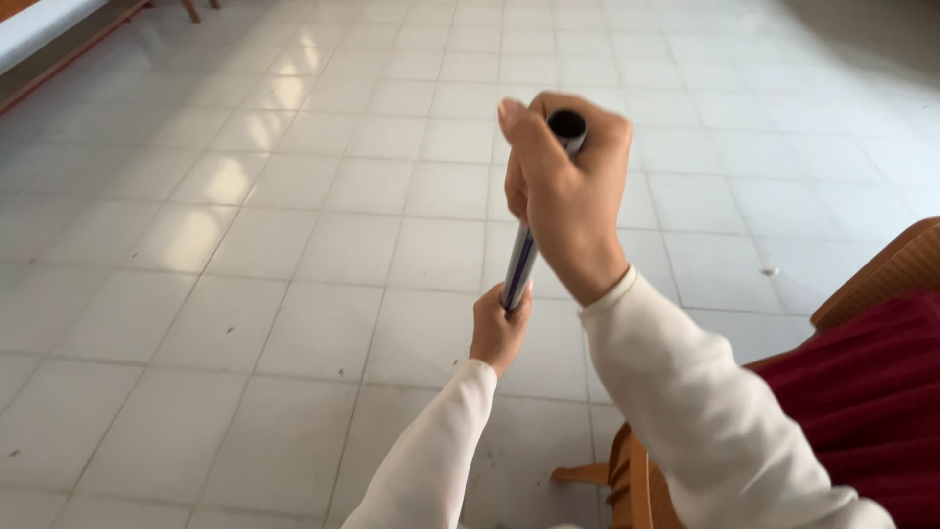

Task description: The person sweeps a white tiled floor using a broom, gathering scattered debris together into a pile in a room with multiple tables and chairs.

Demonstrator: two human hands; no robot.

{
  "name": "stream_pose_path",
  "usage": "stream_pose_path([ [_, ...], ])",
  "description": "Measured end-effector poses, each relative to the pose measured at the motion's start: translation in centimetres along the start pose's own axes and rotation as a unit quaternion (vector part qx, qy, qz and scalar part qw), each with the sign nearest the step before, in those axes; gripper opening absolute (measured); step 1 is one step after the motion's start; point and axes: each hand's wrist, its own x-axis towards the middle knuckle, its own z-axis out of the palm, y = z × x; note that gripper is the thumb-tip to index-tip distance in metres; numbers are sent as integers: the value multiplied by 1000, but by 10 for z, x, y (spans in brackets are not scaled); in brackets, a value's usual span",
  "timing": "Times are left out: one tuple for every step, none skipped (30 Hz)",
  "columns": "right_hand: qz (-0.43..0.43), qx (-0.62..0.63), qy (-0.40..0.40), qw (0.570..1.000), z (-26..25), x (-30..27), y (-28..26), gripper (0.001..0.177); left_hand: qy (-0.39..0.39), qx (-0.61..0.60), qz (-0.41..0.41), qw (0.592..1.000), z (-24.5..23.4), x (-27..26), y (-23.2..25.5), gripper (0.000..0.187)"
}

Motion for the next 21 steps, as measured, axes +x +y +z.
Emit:
stream_pose_path([
  [4, 1, 6, 1000, -3, 3, 2, 48, -9, -5, -2, 1000, 4, 6, 0, 51],
  [10, 2, 12, 1000, -6, 6, 5, 48, -16, -9, -5, 1000, 7, 9, -1, 50],
  [16, 4, 17, 1000, -8, 10, 7, 48, -24, -13, -9, 1000, 10, 15, -1, 50],
  [19, 0, 27, 999, -11, 13, 10, 47, -34, -14, -17, 999, 12, 19, -2, 49],
  [21, -3, 37, 999, -17, 17, 12, 47, -43, -15, -25, 999, 17, 23, -3, 49],
  [22, -9, 47, 999, -22, 21, 14, 47, -55, -18, -32, 998, 22, 29, -3, 48],
  [20, -10, 54, 998, -26, 24, 17, 48, -65, -19, -26, 997, 25, 34, -4, 47],
  [16, -11, 63, 998, -29, 26, 20, 49, -76, -19, -19, 997, 27, 38, -5, 46],
  [13, -11, 71, 997, -33, 28, 23, 50, -87, -20, -12, 996, 30, 43, -6, 45],
  [15, -14, 80, 997, -34, 31, 26, 50, -95, -18, -11, 995, 31, 48, -7, 45],
  [17, -16, 89, 996, -36, 33, 28, 50, -104, -16, -10, 994, 32, 53, -7, 45],
  [19, -20, 100, 995, -39, 35, 31, 50, -115, -16, -10, 993, 35, 57, -7, 45],
  [18, -25, 107, 994, -41, 37, 34, 49, -125, -13, -28, 992, 35, 60, -7, 45],
  [14, -34, 114, 993, -44, 39, 36, 49, -139, -14, -45, 989, 37, 64, -8, 44],
  [11, -44, 122, 992, -47, 41, 38, 49, -152, -14, -61, 986, 41, 70, -9, 44],
  [13, -44, 131, 990, -50, 43, 41, 49, -155, -5, -52, 986, 44, 74, -10, 43],
  [14, -43, 140, 989, -52, 44, 44, 49, -158, 3, -42, 986, 47, 77, -12, 43],
  [18, -41, 149, 988, -53, 44, 48, 49, -160, 13, -34, 986, 48, 79, -15, 42],
  [24, -43, 160, 986, -54, 46, 53, 49, -170, 15, -38, 985, 47, 82, -18, 42],
  [25, -50, 168, 984, -57, 49, 57, 49, -181, 11, -39, 983, 51, 88, -21, 41],
  [26, -56, 176, 982, -62, 52, 61, 48, -192, 7, -40, 981, 57, 94, -23, 41],
])
